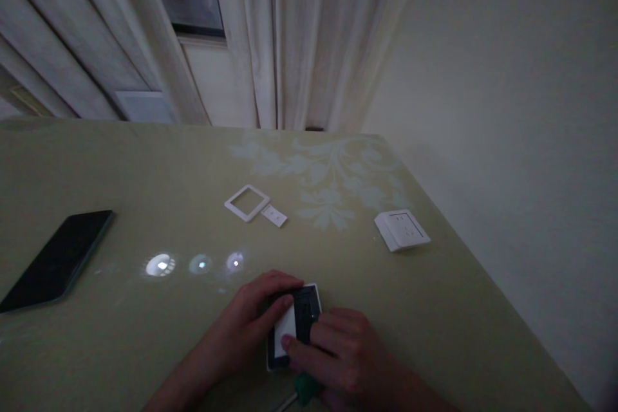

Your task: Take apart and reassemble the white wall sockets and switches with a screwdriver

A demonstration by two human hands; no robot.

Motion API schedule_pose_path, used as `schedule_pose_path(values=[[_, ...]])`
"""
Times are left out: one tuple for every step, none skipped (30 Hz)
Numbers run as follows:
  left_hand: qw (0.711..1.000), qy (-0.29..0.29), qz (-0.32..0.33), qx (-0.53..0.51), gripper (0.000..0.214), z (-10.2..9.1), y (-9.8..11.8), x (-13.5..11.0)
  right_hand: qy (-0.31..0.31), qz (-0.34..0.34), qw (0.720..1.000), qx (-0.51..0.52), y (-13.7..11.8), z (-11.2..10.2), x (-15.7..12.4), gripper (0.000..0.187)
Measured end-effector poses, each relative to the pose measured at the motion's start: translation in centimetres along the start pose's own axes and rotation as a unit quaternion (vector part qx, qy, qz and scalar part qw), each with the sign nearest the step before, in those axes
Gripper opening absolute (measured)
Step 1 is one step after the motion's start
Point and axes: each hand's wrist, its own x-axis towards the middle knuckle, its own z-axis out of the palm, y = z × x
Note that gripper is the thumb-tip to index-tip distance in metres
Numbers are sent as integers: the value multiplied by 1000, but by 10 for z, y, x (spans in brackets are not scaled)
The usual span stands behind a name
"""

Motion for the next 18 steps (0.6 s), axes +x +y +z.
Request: schedule_pose_path(values=[[1000, 0, 2, -1, 25, 0, 0, 0, 1, 2, 1000, 1, 0, 0, 0, 25], [1000, 0, 3, -2, 25, 0, 0, 1, 1, 4, 1000, 2, 0, 0, 0, 25], [1000, 0, 4, -3, 25, 1, 0, 1, 0, 4, 1000, 4, 0, 0, 0, 26], [1000, 2, 5, -4, 25, 1, 0, 1, -3, 6, 1000, 5, 0, -1, 0, 27], [1000, 3, 5, -5, 24, 2, 1, 2, -6, 8, 1000, 5, 0, -1, 0, 27], [1000, 4, 6, -5, 24, 2, 1, 2, -7, 11, 1000, 6, -1, -2, 0, 26], [1000, 6, 7, -6, 24, 2, 2, 2, -10, 15, 1000, 6, -1, -3, 1, 25], [1000, 8, 11, -8, 24, 3, 4, 2, -8, 16, 1000, 7, -2, -4, 1, 23], [1000, 10, 14, -10, 24, 3, 5, 2, -5, 19, 1000, 9, -2, -4, 2, 22], [1000, 12, 17, -12, 24, 3, 6, 2, -2, 22, 1000, 11, -2, -4, 2, 21], [1000, 13, 20, -14, 24, 3, 7, 2, -2, 25, 1000, 13, -3, -4, 3, 21], [1000, 13, 22, -17, 24, 3, 7, 2, -5, 30, 999, 15, -3, -3, 3, 21], [1000, 11, 23, -19, 25, 3, 7, 2, -9, 34, 999, 14, -4, -3, 2, 21], [1000, 8, 22, -20, 25, 3, 7, 2, -10, 38, 999, 13, -4, -2, 2, 21], [1000, 4, 20, -20, 26, 3, 6, 2, -10, 41, 999, 11, -4, -2, 2, 21], [1000, 0, 18, -20, 26, 4, 5, 2, -6, 40, 999, 11, -4, -1, 2, 22], [1000, -2, 16, -18, 26, 4, 3, 2, -1, 36, 999, 13, -5, -1, 1, 23], [1000, -2, 13, -15, 26, 4, 2, 1, 4, 29, 999, 17, -4, -1, 1, 23]])
